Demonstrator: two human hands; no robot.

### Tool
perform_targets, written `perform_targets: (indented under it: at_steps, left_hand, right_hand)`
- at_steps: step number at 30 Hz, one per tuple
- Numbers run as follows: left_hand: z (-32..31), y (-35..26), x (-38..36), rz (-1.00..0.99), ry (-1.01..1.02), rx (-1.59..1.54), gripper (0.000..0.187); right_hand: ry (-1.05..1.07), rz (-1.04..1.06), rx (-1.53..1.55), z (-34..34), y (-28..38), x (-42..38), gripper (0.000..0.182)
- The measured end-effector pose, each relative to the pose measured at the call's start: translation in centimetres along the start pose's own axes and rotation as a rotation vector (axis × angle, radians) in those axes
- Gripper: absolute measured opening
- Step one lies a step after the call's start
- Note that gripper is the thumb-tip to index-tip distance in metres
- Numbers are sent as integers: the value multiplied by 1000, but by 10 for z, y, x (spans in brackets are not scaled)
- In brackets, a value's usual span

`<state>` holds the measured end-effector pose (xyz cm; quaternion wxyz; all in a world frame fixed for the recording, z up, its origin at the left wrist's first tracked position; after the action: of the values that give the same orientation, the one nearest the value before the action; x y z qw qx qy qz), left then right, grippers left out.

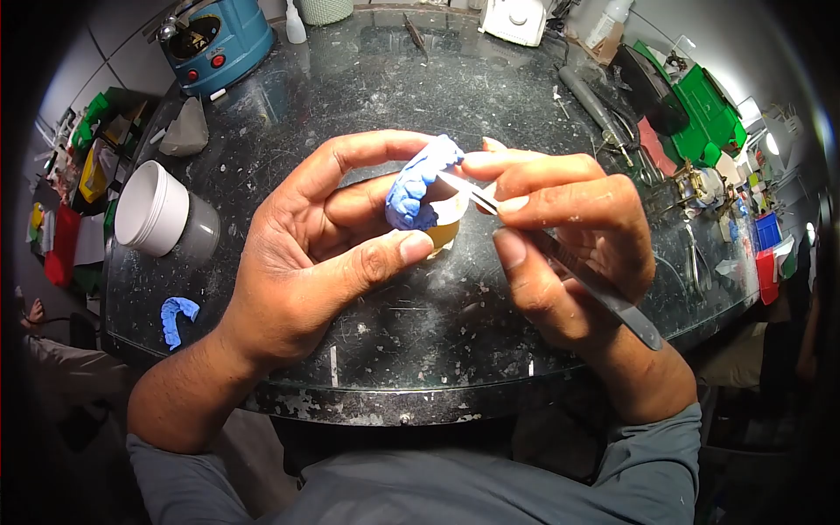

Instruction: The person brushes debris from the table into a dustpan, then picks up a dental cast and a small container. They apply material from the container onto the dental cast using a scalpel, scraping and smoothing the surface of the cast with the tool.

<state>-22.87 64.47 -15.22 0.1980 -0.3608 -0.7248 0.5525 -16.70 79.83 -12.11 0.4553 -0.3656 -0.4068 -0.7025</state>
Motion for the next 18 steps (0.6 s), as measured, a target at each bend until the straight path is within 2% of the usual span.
perform_targets:
  at_steps: [18]
  left_hand:
    - [-1, 1, 0, -2, -6, 11, 61]
  right_hand:
    - [-27, -60, -8, 0, -2, -2, 25]
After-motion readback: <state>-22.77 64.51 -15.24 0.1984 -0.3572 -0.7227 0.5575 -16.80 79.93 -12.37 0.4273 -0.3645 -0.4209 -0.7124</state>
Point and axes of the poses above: each hand's wrist, its own x-axis towards the middle knuckle, its own z-axis out of the back of the hand, y = z × x, the point moved 6 cm from there along x, towards the middle knuckle, and after that the axes turned 15 degrees about z, right-handed, at the moved point
